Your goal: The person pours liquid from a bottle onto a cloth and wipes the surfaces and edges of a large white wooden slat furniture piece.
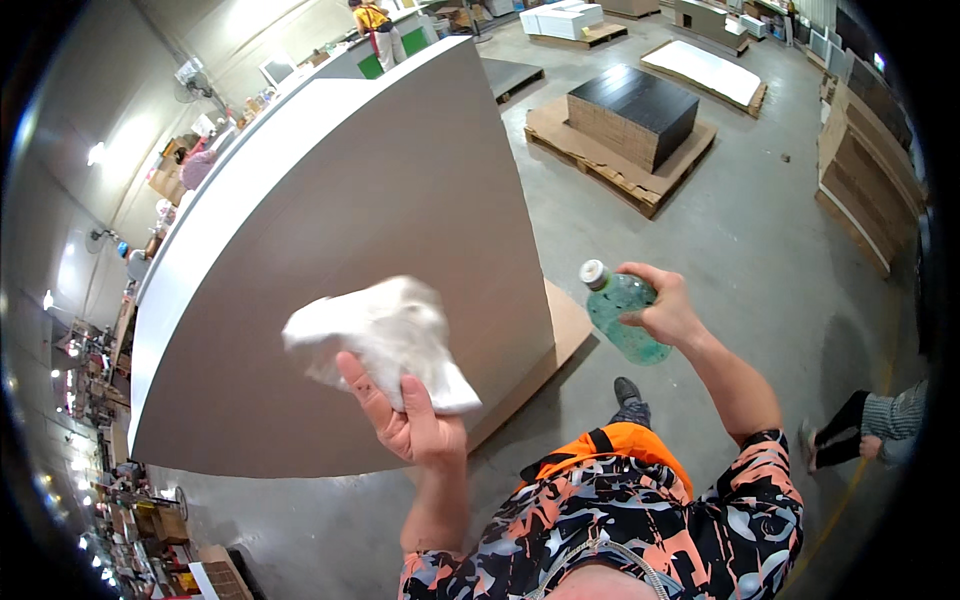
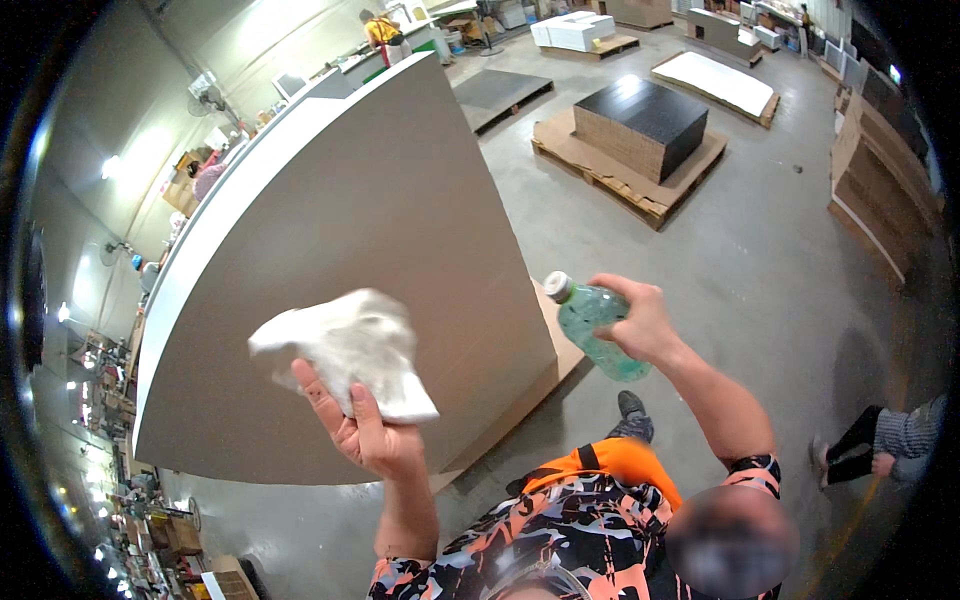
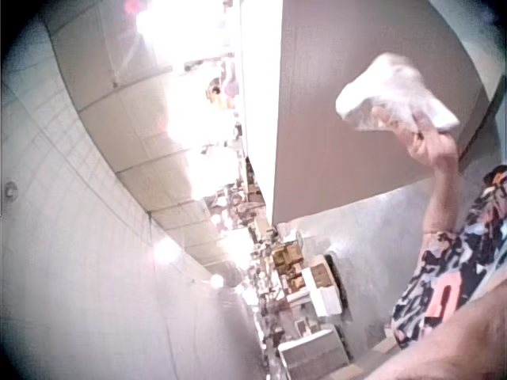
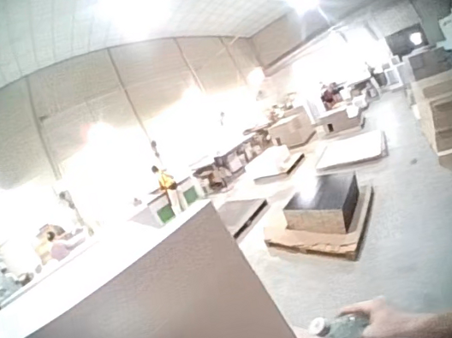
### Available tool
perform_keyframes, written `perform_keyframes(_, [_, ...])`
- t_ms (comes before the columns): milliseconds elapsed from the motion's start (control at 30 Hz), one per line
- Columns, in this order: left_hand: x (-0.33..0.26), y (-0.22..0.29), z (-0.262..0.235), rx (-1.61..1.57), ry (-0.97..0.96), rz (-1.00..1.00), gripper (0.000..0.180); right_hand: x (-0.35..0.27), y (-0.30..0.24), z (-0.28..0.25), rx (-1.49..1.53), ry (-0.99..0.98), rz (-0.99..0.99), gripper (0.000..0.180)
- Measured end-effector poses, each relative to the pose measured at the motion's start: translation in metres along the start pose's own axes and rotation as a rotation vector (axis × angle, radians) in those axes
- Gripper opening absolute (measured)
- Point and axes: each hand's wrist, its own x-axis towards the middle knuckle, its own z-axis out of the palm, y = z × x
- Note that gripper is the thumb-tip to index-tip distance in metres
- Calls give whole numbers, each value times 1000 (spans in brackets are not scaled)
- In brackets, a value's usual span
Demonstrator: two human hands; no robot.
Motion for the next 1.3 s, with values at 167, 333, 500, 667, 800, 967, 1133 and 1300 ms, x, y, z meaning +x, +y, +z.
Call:
perform_keyframes(167, [78, -118, 24, 983, -179, 856, 58, 39, 72, -52, 69, 93, 120, 53])
perform_keyframes(333, [131, -173, 104, 1570, -213, 948, 66, 71, 130, -110, 55, 173, 173, 53])
perform_keyframes(500, [136, -217, 184, 1639, -532, 886, 52, 101, 169, -154, 83, 127, 230, 51])
perform_keyframes(667, [134, -188, 147, 1347, -433, 658, 47, 118, 178, -158, 157, 140, 278, 51])
perform_keyframes(800, [138, -153, 102, 1858, -229, 1081, 58, 123, 188, -151, 178, 131, 320, 52])
perform_keyframes(967, [134, -178, 138, 1893, -348, 1071, 57, 130, 202, -134, 109, 108, 303, 55])
perform_keyframes(1133, [146, -163, 137, 1780, -486, 1038, 51, 140, 194, -120, 153, 36, 260, 57])
perform_keyframes(1300, [141, -139, 87, 1938, -345, 1135, 41, 141, 193, -109, 61, 16, 213, 54])
